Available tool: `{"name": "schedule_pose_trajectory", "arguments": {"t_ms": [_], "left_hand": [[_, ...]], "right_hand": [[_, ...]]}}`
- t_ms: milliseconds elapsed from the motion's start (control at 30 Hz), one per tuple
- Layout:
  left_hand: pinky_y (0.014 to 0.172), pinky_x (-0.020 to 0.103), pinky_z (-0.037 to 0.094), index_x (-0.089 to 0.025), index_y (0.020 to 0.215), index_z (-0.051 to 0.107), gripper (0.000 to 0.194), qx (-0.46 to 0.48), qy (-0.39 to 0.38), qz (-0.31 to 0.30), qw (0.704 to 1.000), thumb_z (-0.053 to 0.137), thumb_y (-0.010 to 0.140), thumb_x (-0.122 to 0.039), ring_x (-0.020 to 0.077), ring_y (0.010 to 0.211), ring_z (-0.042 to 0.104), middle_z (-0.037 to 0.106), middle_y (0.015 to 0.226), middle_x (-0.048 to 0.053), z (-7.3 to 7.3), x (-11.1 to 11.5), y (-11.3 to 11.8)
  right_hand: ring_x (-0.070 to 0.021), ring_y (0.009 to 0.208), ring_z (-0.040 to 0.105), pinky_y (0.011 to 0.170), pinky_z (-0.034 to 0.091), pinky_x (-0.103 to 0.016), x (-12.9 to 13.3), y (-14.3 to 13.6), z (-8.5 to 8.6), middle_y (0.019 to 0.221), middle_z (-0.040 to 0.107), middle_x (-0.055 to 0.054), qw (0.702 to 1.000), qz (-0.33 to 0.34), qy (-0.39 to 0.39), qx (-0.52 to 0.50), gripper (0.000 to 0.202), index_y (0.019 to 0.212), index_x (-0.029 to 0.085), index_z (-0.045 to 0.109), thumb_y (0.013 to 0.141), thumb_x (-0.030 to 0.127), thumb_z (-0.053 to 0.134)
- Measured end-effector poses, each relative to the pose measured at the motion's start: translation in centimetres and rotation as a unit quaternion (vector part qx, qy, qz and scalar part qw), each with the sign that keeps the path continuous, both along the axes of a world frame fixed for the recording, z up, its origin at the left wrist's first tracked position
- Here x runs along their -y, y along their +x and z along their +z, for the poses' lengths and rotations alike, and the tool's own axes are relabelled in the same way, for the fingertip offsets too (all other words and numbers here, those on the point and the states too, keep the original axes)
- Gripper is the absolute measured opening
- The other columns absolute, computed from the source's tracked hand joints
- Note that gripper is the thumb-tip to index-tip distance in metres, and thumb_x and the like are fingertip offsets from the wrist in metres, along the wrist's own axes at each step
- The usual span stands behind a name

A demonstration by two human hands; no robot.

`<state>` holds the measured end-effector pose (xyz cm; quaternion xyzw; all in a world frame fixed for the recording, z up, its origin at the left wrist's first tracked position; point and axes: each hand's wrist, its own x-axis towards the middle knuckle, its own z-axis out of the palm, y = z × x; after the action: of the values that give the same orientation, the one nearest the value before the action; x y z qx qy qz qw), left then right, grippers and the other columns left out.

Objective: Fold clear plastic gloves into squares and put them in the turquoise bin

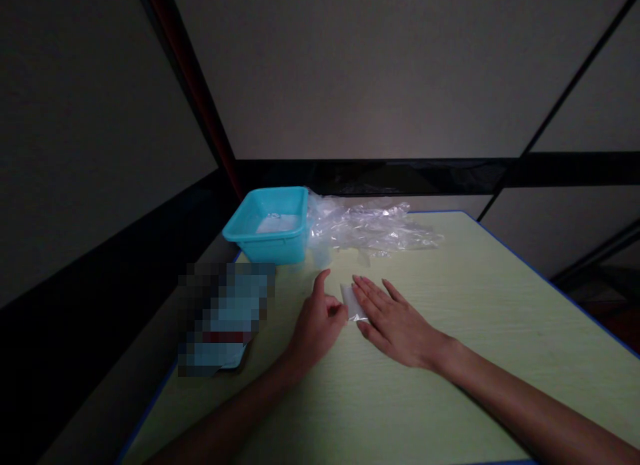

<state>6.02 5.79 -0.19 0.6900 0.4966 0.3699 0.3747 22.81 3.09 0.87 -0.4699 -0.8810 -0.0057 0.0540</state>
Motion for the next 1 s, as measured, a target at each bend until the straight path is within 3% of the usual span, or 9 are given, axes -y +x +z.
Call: {"name": "schedule_pose_trajectory", "arguments": {"t_ms": [100,167,267,333,500,1000], "left_hand": [[0.062,0.027,0.045,-0.011,0.113,0.044,0.04,-0.062,0.074,-0.013,0.995,0.045,0.074,-0.014,0.0153,0.064,0.055,0.057,0.066,-0.001,0.4,0.2,-0.2],[0.08,0.033,0.045,-0.013,0.106,0.051,0.032,-0.122,0.16,-0.054,0.978,0.045,0.074,-0.015,0.0195,0.088,0.056,0.061,0.092,0.008,0.8,0.5,-0.4],[0.102,0.04,0.029,-0.011,0.123,0.042,0.045,-0.225,0.248,-0.149,0.93,0.044,0.079,-0.019,0.0234,0.123,0.037,0.044,0.131,0.014,1.2,0.9,-0.7],[0.106,0.041,0.022,-0.01,0.132,0.031,0.053,-0.287,0.263,-0.187,0.902,0.043,0.083,-0.024,0.023,0.13,0.025,0.031,0.141,0.014,1.2,1.1,-0.9],[0.107,0.042,0.019,-0.008,0.134,0.027,0.054,-0.366,0.256,-0.207,0.871,0.038,0.088,-0.034,0.0226,0.133,0.018,0.024,0.143,0.015,1.0,1.3,-1.2],[0.107,0.041,0.014,-0.008,0.136,0.019,0.063,-0.411,0.231,-0.256,0.844,0.039,0.086,-0.04,0.0225,0.134,0.01,0.018,0.145,0.016,1.6,1.1,-2.0]], "right_hand": [[-0.024,0.132,0.019,0.105,0.02,-0.048,0.0,0.1,-0.1,0.143,0.019,-0.016,1.0,0.005,0.002,-0.008,0.055,0.137,0.005,0.026,0.091,0.035,0.028],[-0.0236,0.132,0.017,0.106,0.02,-0.047,0.0,0.1,-0.1,0.144,0.018,-0.017,1.0,0.008,0.011,-0.014,0.057,0.137,0.004,0.024,0.091,0.037,0.028],[-0.0235,0.133,0.013,0.107,0.017,-0.046,0.0,0.2,0.0,0.144,0.017,-0.018,0.999,0.016,0.034,-0.026,0.062,0.137,0.002,0.022,0.09,0.042,0.03],[-0.0235,0.134,0.011,0.108,0.016,-0.045,0.0,0.3,0.0,0.144,0.018,-0.018,0.999,0.021,0.039,-0.031,0.064,0.137,0.001,0.024,0.09,0.044,0.032],[-0.0226,0.134,0.012,0.108,0.015,-0.043,0.1,0.4,0.0,0.143,0.019,-0.018,0.999,0.018,0.011,-0.037,0.064,0.137,0.003,0.025,0.089,0.045,0.032],[-0.0217,0.133,0.013,0.108,0.017,-0.04,-0.2,1.0,-0.3,0.144,0.018,-0.017,0.998,0.038,-0.004,-0.046,0.068,0.138,0.005,0.021,0.089,0.049,0.033]]}}
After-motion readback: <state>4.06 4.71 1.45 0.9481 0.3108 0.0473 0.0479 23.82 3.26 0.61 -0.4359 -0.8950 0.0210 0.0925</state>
